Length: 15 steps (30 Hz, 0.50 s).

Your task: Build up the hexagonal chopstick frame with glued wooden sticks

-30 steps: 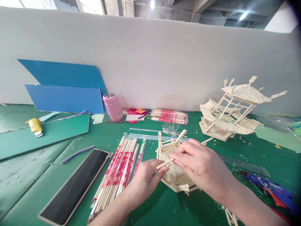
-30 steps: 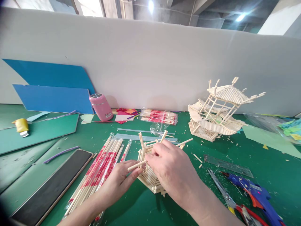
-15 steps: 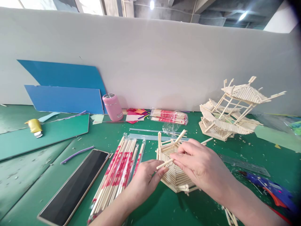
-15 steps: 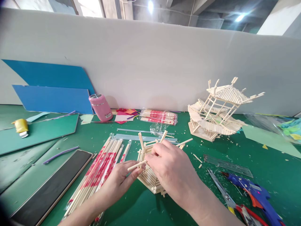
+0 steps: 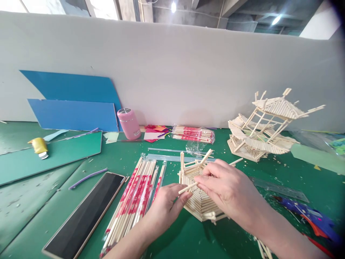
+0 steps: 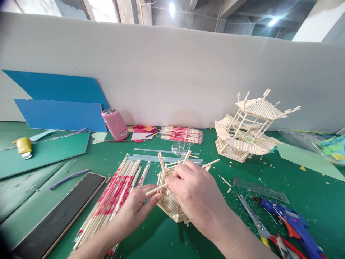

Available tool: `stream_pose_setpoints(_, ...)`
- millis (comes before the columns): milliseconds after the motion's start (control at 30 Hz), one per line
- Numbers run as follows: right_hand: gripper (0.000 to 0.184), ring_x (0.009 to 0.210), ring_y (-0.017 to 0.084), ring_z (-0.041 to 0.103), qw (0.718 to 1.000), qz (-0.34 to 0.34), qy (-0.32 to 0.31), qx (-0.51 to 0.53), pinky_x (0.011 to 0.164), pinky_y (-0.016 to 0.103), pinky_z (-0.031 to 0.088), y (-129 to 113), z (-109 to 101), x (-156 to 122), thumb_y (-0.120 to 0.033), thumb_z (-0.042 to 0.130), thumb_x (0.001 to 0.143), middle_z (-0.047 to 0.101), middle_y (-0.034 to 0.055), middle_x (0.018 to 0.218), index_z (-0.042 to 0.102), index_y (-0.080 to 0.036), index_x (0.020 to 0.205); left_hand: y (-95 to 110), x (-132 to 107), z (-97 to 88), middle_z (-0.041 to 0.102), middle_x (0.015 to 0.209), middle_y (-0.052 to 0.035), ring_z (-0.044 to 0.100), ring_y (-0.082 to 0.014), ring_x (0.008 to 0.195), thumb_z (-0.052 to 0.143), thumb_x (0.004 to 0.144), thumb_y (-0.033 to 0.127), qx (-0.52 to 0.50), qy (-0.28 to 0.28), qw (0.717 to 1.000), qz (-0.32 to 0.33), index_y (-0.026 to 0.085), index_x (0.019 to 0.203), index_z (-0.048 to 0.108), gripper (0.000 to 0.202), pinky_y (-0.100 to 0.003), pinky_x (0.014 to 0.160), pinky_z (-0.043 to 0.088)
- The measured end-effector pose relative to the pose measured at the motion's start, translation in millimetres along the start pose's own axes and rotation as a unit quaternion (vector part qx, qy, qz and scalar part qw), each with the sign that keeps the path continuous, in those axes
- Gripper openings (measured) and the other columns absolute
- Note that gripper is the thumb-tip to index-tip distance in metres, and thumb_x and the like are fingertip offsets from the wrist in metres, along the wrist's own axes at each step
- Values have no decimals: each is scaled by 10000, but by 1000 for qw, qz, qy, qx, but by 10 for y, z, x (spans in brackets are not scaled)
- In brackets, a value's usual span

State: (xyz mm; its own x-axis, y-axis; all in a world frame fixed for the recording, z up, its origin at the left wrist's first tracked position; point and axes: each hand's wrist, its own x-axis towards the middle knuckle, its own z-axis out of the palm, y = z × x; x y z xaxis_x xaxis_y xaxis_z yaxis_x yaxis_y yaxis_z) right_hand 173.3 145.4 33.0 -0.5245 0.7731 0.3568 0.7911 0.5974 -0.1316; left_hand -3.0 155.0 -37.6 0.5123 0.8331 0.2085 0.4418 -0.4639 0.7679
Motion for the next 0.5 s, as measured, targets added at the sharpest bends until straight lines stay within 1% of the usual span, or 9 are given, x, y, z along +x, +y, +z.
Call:
stream_pose_setpoints(200, 170, 687, 156, 453, 1000, 7, -8, -3, 589, 272, 369, 1, -4, 21, -109, 491, 799, 522, 19, 674, 629, -193, 745, -5, 8, 6, 524, 612, -3, 480, -107, 555, 400, 871, 229, 13, -3, 1000, -1, 136, 686, 550, 256, -204, 514, 339)
stream_pose_setpoints(333, 178, 682, 156, 459, 1000, 8, -11, -7, 585, 273, 374, -7, 6, 28, -119, 485, 805, 521, 22, 661, 626, -187, 720, 5, 5, 4, 545, 630, -8, 499, -113, 569, 394, 874, 235, 11, -3, 1000, 0, 140, 705, 562, 257, -206, 525, 351)
stream_pose_setpoints(400, 173, 692, 158, 470, 1000, 8, -10, -8, 591, 275, 383, -20, 2, 22, -127, 477, 811, 530, 22, 675, 634, -192, 777, 8, 0, 1, 558, 638, -11, 510, -118, 577, 394, 875, 244, 11, -2, 1000, 1, 143, 720, 574, 257, -211, 529, 356)
stream_pose_setpoints(500, 250, 720, 160, 491, 1000, 9, 2, -1, 617, 284, 402, -18, -52, -24, -128, 456, 822, 551, 23, 735, 601, -212, 1008, 2, -5, 3, 565, 641, -12, 516, -120, 580, 387, 878, 247, 7, -3, 1000, 4, 146, 718, 579, 269, -215, 535, 362)
